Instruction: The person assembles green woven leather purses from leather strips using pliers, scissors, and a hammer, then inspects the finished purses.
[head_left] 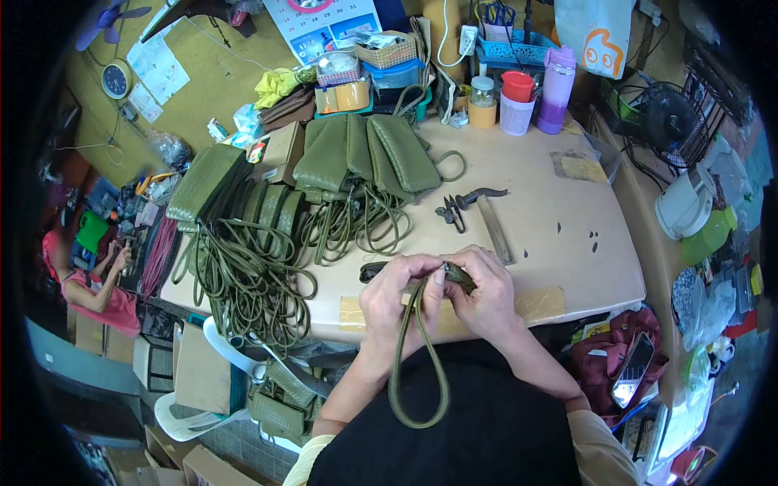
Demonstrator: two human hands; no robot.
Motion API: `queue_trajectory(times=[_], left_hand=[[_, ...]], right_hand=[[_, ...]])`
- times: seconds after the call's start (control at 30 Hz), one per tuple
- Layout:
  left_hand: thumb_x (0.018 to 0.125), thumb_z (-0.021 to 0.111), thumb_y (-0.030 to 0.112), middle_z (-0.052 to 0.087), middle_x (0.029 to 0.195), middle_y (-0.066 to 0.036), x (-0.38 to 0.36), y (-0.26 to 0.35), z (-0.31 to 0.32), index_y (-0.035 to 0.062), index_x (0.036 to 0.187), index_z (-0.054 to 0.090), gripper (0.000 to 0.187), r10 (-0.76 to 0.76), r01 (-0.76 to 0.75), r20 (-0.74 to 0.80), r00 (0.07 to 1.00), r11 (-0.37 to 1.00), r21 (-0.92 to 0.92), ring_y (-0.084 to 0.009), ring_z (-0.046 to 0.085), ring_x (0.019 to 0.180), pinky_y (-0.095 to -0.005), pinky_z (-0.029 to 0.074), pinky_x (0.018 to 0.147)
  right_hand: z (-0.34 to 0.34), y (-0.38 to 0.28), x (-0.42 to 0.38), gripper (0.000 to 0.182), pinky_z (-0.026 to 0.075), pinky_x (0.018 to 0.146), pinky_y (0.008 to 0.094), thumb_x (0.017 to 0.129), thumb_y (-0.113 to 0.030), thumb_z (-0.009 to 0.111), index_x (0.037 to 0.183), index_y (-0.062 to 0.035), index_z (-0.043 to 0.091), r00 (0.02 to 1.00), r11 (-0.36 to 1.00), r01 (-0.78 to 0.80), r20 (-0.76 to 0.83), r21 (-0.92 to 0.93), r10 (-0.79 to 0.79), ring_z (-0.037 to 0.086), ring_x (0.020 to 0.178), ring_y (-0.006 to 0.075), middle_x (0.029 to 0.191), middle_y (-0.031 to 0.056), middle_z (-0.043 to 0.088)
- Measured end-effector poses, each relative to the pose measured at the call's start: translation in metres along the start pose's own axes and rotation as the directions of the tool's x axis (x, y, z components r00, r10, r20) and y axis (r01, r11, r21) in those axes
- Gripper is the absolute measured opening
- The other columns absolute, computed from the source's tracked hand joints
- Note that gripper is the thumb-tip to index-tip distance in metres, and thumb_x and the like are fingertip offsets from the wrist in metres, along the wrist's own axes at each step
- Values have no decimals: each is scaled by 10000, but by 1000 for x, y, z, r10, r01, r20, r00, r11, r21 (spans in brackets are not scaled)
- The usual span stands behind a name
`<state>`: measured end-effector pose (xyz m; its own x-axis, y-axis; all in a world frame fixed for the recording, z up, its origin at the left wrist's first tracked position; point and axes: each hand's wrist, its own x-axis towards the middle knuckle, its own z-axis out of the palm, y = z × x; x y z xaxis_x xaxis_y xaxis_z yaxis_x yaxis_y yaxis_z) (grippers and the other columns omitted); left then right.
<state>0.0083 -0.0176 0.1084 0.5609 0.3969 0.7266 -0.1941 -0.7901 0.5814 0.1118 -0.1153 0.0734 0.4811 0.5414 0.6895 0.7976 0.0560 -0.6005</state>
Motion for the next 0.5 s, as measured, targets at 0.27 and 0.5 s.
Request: queue_trajectory(times=[0.27, 0.5], left_hand=[[944, 599, 148, 573, 721, -26, -7, -27, -3, -33, 975, 547, 191, -485, 497, 148, 862, 752, -433, -87, 611, 638, -210, 509, 589], [919, 588, 48, 656, 837, -94, -18, -77, -43, -4, 979, 574, 81, -264, 276, -331, 906, 961, -11, -138, 640, 752, -261, 511, 697]], right_hand=[[13, 6, -22, 195, 446, 613, 317, 788, -105, 731, 873, -1, 589, 997, 957, 0, -68, 289, 20, 582, 692, 222, 785, 108, 601], [-18, 41, -34, 119, 464, 691, 261, 871, -55, 654, 889, 16, 561, 938, 859, -121, -225, 497, 263, 563, 759, 131, 823, 90, 607]])
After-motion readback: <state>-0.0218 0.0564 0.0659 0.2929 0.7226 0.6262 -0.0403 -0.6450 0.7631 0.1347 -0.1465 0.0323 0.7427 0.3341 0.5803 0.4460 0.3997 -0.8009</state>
